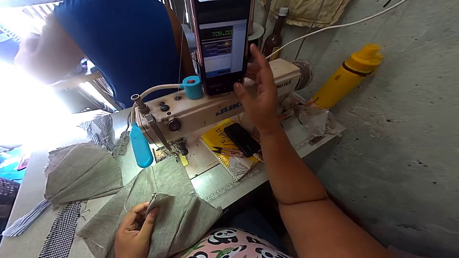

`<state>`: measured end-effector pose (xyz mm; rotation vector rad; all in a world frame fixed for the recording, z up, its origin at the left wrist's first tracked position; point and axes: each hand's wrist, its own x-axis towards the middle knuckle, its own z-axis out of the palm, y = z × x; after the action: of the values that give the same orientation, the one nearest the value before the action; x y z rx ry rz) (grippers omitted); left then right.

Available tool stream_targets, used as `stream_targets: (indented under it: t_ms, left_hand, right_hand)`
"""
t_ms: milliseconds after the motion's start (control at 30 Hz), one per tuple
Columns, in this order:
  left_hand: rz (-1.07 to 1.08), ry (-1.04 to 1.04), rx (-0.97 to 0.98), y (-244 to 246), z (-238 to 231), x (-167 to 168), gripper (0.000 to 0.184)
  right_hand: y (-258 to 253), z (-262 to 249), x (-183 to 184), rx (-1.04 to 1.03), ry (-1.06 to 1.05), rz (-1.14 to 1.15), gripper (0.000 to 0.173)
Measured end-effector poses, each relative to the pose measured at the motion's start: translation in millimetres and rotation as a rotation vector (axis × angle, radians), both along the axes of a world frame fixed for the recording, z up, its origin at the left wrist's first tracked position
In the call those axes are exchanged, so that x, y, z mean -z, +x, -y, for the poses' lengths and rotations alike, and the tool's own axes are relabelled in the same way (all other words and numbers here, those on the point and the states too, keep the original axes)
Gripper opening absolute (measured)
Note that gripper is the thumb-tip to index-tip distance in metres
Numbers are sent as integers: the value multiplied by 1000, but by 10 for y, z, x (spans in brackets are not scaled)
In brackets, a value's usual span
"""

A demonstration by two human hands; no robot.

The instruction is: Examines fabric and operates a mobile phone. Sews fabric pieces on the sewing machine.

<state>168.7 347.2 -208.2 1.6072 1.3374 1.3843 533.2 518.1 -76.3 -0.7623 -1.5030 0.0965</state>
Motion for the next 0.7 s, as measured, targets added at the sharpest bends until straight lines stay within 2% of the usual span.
stream_targets:
  t_ms: [100, 467, 700]
  left_hand:
    - [-12, -2, -10, 5, 5, -7, 18]
    - [-18, 5, -16, -8, 3, 14, 20]
    - [-10, 7, -13, 2, 7, 7, 20]
  right_hand:
    - [-19, 21, 11, 4, -70, 18, 66]
    - [-2, -1, 34, 9, -38, 27, 70]
    - [-2, 7, 32, -33, -59, -3, 61]
